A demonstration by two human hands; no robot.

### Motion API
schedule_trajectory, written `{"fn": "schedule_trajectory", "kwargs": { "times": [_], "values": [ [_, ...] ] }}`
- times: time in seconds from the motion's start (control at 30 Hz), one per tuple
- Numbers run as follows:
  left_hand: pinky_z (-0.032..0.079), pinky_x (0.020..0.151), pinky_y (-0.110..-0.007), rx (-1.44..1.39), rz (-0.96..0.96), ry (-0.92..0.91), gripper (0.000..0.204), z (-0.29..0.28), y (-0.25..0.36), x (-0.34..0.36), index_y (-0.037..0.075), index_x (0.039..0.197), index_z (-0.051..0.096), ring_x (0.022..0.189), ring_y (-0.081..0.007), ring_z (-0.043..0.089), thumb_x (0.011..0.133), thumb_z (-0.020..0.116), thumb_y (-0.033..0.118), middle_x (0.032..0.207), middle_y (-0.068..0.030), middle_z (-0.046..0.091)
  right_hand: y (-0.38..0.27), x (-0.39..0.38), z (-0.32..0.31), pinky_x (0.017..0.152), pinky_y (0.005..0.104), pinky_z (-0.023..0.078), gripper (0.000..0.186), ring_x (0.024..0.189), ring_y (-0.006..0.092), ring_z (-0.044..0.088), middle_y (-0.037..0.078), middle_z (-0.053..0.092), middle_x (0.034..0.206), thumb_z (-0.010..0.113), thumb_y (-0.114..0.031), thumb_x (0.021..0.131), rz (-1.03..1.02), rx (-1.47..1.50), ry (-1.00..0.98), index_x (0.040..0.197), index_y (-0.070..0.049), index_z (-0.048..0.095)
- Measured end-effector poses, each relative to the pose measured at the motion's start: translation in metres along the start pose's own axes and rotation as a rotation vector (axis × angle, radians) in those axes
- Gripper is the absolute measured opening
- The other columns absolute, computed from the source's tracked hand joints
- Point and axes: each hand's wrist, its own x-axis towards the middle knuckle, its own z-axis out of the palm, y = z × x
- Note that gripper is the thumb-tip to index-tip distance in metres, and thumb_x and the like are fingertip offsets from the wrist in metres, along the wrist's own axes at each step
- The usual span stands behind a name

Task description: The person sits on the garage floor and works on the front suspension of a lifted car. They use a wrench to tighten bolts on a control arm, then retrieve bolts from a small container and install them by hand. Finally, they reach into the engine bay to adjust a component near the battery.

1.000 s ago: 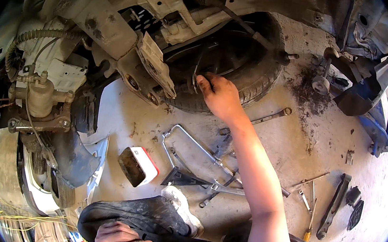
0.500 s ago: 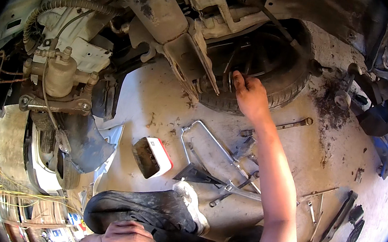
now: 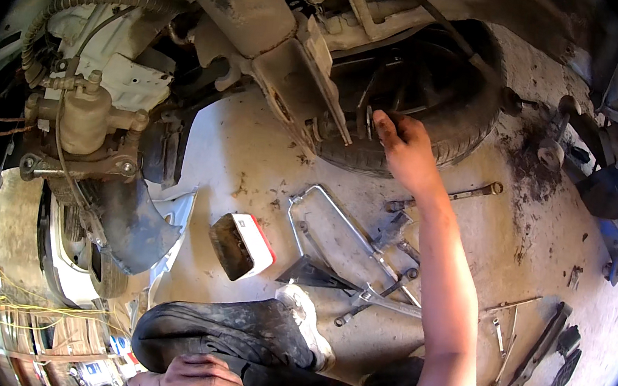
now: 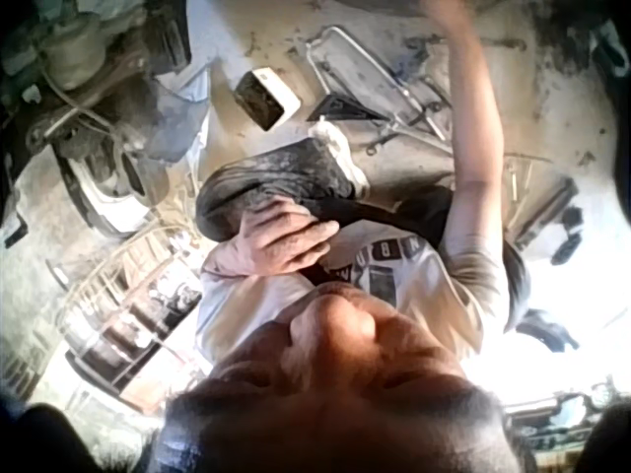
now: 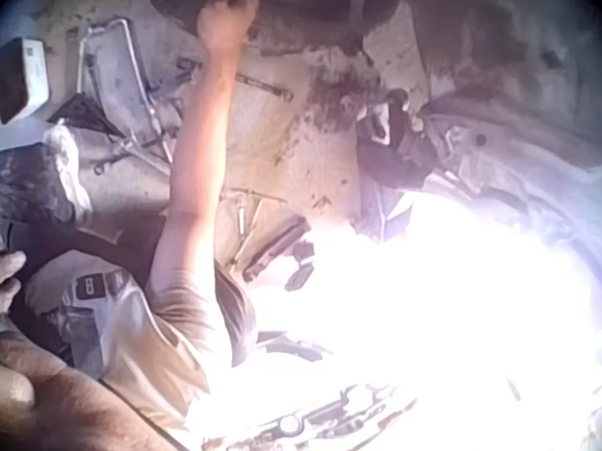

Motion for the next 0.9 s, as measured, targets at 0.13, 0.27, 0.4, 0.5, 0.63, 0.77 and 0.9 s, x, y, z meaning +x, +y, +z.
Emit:
{"fn": "schedule_trajectory", "kwargs": {
  "times": [0.13, 0.27, 0.4, 0.5, 0.63, 0.77, 0.9],
  "values": [
    [0.055, 0.073, -0.028, 0.002, -0.061, -0.109, 0.032, -0.002, 0.001, 0.003, 0.011, 0.110, 0.074, 0.077, -0.0128, 0.066, 0.078, 0.072, 0.013, 0.084, 0.0000, 0.066, 0.001, 0.002, 0.003, 0.056, 0.0304, 0.037, 0.045, 0.061, 0.0119, 0.041, 0.001, 0.045, 0.060, 0.057, -0.036, 0.097, 0.065, 0.042, 0.011, 0.077, 0.004, 0.059],
    [0.054, 0.070, -0.028, 0.019, -0.032, -0.097, 0.033, 0.001, 0.002, 0.010, 0.011, 0.109, 0.072, 0.076, -0.0138, 0.065, 0.077, 0.072, 0.013, 0.085, -0.0008, 0.065, -0.011, -0.001, 0.005, 0.056, 0.0305, 0.037, 0.046, 0.061, 0.0119, 0.040, 0.001, 0.045, 0.061, 0.055, -0.038, 0.097, 0.122, 0.050, 0.004, 0.075, 0.003, 0.056],
    [0.052, 0.066, -0.032, 0.020, 0.023, -0.020, 0.034, 0.006, 0.000, 0.014, 0.006, 0.106, 0.070, 0.073, -0.0186, 0.062, 0.073, 0.077, 0.012, 0.085, -0.0033, 0.062, 0.000, -0.002, 0.002, 0.059, 0.0289, 0.039, 0.047, 0.065, 0.0109, 0.044, 0.000, 0.050, 0.066, 0.052, -0.043, 0.099, 0.154, 0.132, -0.030, 0.084, 0.001, 0.057],
    [0.053, 0.066, -0.032, 0.033, 0.007, -0.020, 0.033, 0.003, 0.004, 0.013, 0.006, 0.105, 0.070, 0.073, -0.0187, 0.062, 0.073, 0.077, 0.011, 0.086, -0.0035, 0.062, -0.013, -0.009, 0.013, 0.073, 0.0259, 0.042, 0.047, 0.081, 0.0106, 0.051, 0.001, 0.056, 0.084, 0.051, -0.045, 0.099, 0.148, 0.251, 0.115, 0.100, 0.001, 0.058],
    [0.053, 0.066, -0.032, 0.030, -0.014, -0.018, 0.033, 0.001, 0.005, 0.006, 0.005, 0.105, 0.070, 0.073, -0.0188, 0.062, 0.073, 0.077, 0.011, 0.087, -0.0037, 0.062, -0.028, -0.008, 0.031, 0.094, 0.0241, 0.037, 0.053, 0.106, 0.0099, 0.048, 0.004, 0.056, 0.113, 0.052, -0.045, 0.099, 0.111, 0.411, 0.177, 0.125, 0.002, 0.053],
    [0.052, 0.066, -0.032, 0.016, 0.003, -0.021, 0.034, 0.001, 0.002, 0.005, 0.005, 0.106, 0.070, 0.073, -0.0187, 0.062, 0.073, 0.077, 0.010, 0.087, -0.0036, 0.062, 0.008, 0.015, 0.032, 0.095, 0.0237, 0.036, 0.052, 0.106, 0.0087, 0.047, 0.002, 0.058, 0.114, 0.054, -0.042, 0.098, 0.115, 0.495, 0.112, 0.126, 0.002, 0.055],
    [0.052, 0.066, -0.032, 0.024, 0.007, -0.016, 0.035, -0.003, 0.005, -0.002, 0.005, 0.107, 0.070, 0.074, -0.0187, 0.062, 0.073, 0.077, 0.011, 0.087, -0.0035, 0.061, -0.004, 0.009, 0.045, 0.086, 0.0233, 0.040, 0.035, 0.092, 0.0080, 0.049, -0.001, 0.060, 0.095, 0.054, -0.030, 0.098, 0.075, 0.486, 0.114, 0.108, 0.002, 0.064]
  ]
}}
